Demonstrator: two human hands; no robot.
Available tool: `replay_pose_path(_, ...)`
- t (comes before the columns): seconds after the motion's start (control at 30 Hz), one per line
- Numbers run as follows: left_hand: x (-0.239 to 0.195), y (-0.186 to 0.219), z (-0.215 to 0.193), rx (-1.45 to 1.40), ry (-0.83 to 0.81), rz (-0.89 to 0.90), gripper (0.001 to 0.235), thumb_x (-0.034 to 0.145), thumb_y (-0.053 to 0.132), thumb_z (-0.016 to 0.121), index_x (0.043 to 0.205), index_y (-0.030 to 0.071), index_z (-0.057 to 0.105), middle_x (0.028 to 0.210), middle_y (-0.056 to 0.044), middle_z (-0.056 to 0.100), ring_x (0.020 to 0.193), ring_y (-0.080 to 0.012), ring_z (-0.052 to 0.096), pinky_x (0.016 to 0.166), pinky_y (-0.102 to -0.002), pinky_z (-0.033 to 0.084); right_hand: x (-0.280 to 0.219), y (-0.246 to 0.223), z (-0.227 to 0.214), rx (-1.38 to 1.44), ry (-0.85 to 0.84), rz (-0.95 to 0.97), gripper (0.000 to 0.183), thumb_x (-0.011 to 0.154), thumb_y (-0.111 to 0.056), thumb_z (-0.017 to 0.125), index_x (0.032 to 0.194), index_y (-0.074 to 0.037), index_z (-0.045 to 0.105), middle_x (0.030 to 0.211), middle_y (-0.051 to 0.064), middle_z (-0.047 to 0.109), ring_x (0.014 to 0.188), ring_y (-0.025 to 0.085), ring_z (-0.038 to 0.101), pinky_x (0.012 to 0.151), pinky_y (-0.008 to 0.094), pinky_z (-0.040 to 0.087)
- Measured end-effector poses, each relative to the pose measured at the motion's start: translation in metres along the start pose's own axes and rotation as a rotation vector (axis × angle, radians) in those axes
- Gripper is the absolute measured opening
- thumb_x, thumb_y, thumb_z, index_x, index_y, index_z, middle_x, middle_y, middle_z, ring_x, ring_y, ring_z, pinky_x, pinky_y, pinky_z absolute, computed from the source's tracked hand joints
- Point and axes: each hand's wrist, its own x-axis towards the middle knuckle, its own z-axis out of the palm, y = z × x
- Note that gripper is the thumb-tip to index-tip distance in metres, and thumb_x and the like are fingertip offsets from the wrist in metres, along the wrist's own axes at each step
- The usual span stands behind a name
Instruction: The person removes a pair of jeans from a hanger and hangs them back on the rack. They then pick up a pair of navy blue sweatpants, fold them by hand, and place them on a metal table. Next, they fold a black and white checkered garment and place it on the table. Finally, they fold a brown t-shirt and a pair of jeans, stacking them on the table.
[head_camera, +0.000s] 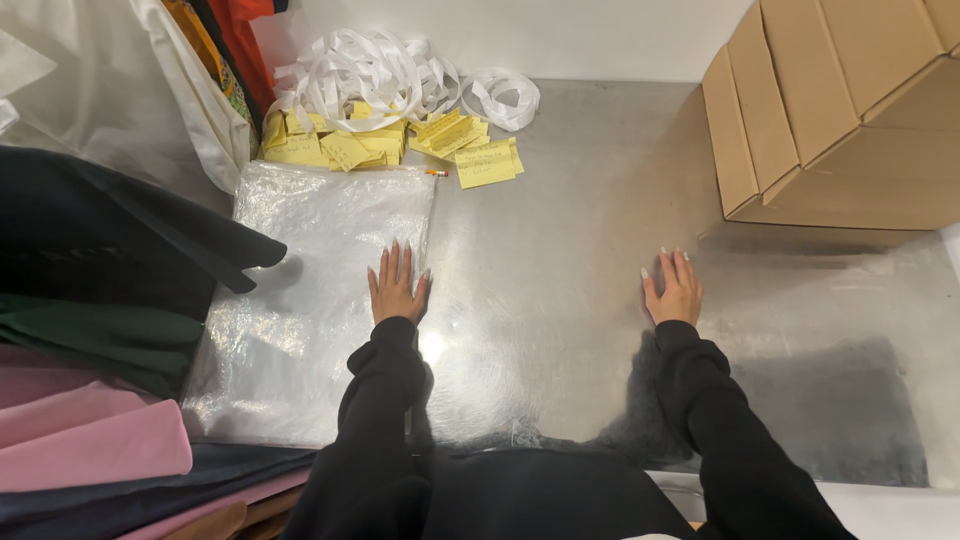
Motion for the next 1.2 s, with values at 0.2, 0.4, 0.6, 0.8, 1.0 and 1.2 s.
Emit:
replay_pose_path(0.2,0.000,0.004,-0.007,0.005,-0.053,-0.043,0.071,0.102,0.068,0.022,0.162,0.029,0.023,0.171,0.002,0.015,0.158,-0.0181,0.012,0.128,-0.051,0.007,-0.003,0.011,0.015,-0.027,-0.027,0.009,0.046,0.104,-0.049,0.059,0.139,-0.021,0.064,0.155,0.007,0.052,0.142,0.027,0.049,0.113,0.046,0.039)
replay_pose_path(0.4,0.000,0.003,-0.006,-0.014,-0.094,-0.059,0.071,0.101,0.069,0.023,0.159,0.029,0.032,0.170,0.002,0.019,0.157,-0.0171,0.013,0.128,-0.049,0.004,-0.004,0.014,0.020,-0.047,-0.033,-0.009,0.045,0.104,-0.049,0.057,0.140,-0.022,0.064,0.156,0.008,0.052,0.144,0.026,0.048,0.114,0.046,0.038)
replay_pose_path(0.6,0.000,0.001,-0.001,-0.019,-0.073,-0.059,0.070,0.101,0.069,0.027,0.159,0.030,0.034,0.170,0.002,0.021,0.157,-0.0164,0.015,0.128,-0.049,0.005,-0.004,0.014,0.023,-0.070,-0.017,-0.013,0.045,0.105,-0.049,0.055,0.139,-0.021,0.065,0.156,0.009,0.053,0.144,0.026,0.048,0.114,0.045,0.038)
replay_pose_path(0.8,0.001,0.001,-0.002,-0.030,-0.082,-0.051,0.070,0.101,0.068,0.027,0.159,0.029,0.034,0.170,0.000,0.022,0.157,-0.0178,0.016,0.128,-0.050,0.005,-0.005,0.017,0.028,-0.072,-0.007,-0.015,0.046,0.104,-0.049,0.055,0.140,-0.021,0.065,0.156,0.009,0.053,0.144,0.026,0.048,0.115,0.045,0.037)
replay_pose_path(1.0,0.000,0.000,-0.001,-0.033,-0.068,-0.052,0.069,0.102,0.068,0.027,0.158,0.029,0.036,0.170,0.000,0.023,0.157,-0.0177,0.016,0.127,-0.050,0.005,-0.005,0.014,0.025,-0.060,-0.018,-0.006,0.045,0.104,-0.047,0.056,0.139,-0.021,0.065,0.157,0.010,0.052,0.144,0.027,0.048,0.115,0.045,0.037)
replay_pose_path(1.2,0.000,0.003,-0.005,-0.025,-0.076,-0.067,0.068,0.102,0.067,0.028,0.158,0.030,0.035,0.169,0.000,0.024,0.157,-0.0173,0.017,0.128,-0.049,0.006,-0.005,0.013,0.023,-0.058,0.003,-0.014,0.044,0.104,-0.047,0.057,0.138,-0.020,0.066,0.155,0.010,0.054,0.143,0.027,0.050,0.114,0.045,0.038)
